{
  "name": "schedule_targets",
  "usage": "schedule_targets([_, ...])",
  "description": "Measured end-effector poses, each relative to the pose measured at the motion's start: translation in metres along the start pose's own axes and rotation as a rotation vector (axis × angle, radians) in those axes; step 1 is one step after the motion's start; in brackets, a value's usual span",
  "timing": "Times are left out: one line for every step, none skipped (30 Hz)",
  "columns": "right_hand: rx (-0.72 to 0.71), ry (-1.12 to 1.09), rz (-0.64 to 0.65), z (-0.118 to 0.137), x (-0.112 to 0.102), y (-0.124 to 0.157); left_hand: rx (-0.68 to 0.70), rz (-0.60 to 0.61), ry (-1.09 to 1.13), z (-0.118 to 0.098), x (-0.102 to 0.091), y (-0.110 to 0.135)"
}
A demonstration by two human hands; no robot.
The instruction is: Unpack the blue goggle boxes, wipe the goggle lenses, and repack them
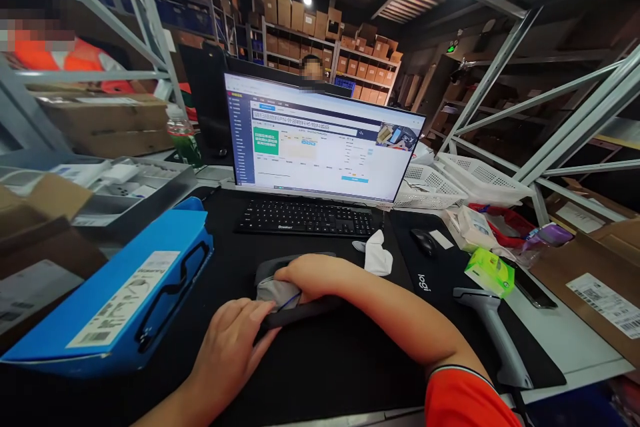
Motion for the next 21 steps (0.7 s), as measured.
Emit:
schedule_targets([0.031,-0.078,0.001,-0.006,0.006,-0.003,-0.014,0.012,0.016,0.002,0.001,0.001])
schedule_targets([0.077,-0.163,-0.020,-0.013,0.011,-0.006,-0.030,0.024,0.034,0.004,0.002,0.001])
schedule_targets([0.134,-0.254,-0.054,-0.020,0.016,-0.008,-0.046,0.036,0.051,0.006,0.004,0.002])
schedule_targets([0.197,-0.345,-0.090,-0.028,0.020,-0.009,-0.055,0.048,0.069,0.007,0.005,0.003])
schedule_targets([0.249,-0.435,-0.116,-0.034,0.024,-0.009,-0.056,0.059,0.085,0.008,0.006,0.003])
schedule_targets([0.280,-0.521,-0.129,-0.038,0.026,-0.006,-0.052,0.069,0.097,0.008,0.007,0.004])
schedule_targets([0.285,-0.600,-0.125,-0.039,0.027,-0.002,-0.049,0.078,0.107,0.008,0.007,0.004])
schedule_targets([0.272,-0.669,-0.112,-0.038,0.025,0.003,-0.056,0.088,0.116,0.007,0.007,0.004])
schedule_targets([0.256,-0.721,-0.105,-0.035,0.022,0.010,-0.075,0.102,0.125,0.007,0.007,0.003])
schedule_targets([0.242,-0.745,-0.111,-0.031,0.016,0.019,-0.107,0.120,0.133,0.008,0.007,0.003])
schedule_targets([0.232,-0.741,-0.132,-0.025,0.010,0.029,-0.145,0.144,0.137,0.009,0.007,0.003])
schedule_targets([0.231,-0.708,-0.166,-0.019,0.003,0.039,-0.184,0.167,0.136,0.011,0.008,0.002])
schedule_targets([0.241,-0.650,-0.208,-0.011,-0.004,0.050,-0.219,0.184,0.125,0.013,0.008,0.003])
schedule_targets([0.257,-0.584,-0.247,-0.003,-0.010,0.062,-0.247,0.195,0.101,0.015,0.009,0.003])
schedule_targets([0.275,-0.526,-0.275,0.005,-0.013,0.072,-0.273,0.198,0.069,0.017,0.009,0.004])
schedule_targets([0.294,-0.483,-0.293,0.014,-0.015,0.081,-0.300,0.195,0.035,0.019,0.010,0.005])
schedule_targets([0.314,-0.457,-0.310,0.021,-0.014,0.089,-0.327,0.195,0.017,0.021,0.011,0.006])
schedule_targets([0.333,-0.447,-0.328,0.028,-0.012,0.095,-0.350,0.200,0.017,0.023,0.012,0.008])
schedule_targets([0.350,-0.450,-0.348,0.033,-0.009,0.100,-0.363,0.209,0.032,0.024,0.014,0.011])
schedule_targets([0.370,-0.465,-0.365,0.036,-0.004,0.103,-0.364,0.219,0.052,0.024,0.015,0.013])
schedule_targets([0.400,-0.483,-0.380,0.036,0.002,0.105,-0.349,0.224,0.069,0.023,0.016,0.014])
Point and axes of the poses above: each hand's wrist, its own y-axis away from the middle knuckle, its own x-axis out of the palm, z = x × y, the point moved 5 cm from there along -y, towards the middle knuckle, and after that the axes turned 13 degrees about -z, right-handed, at the moved point
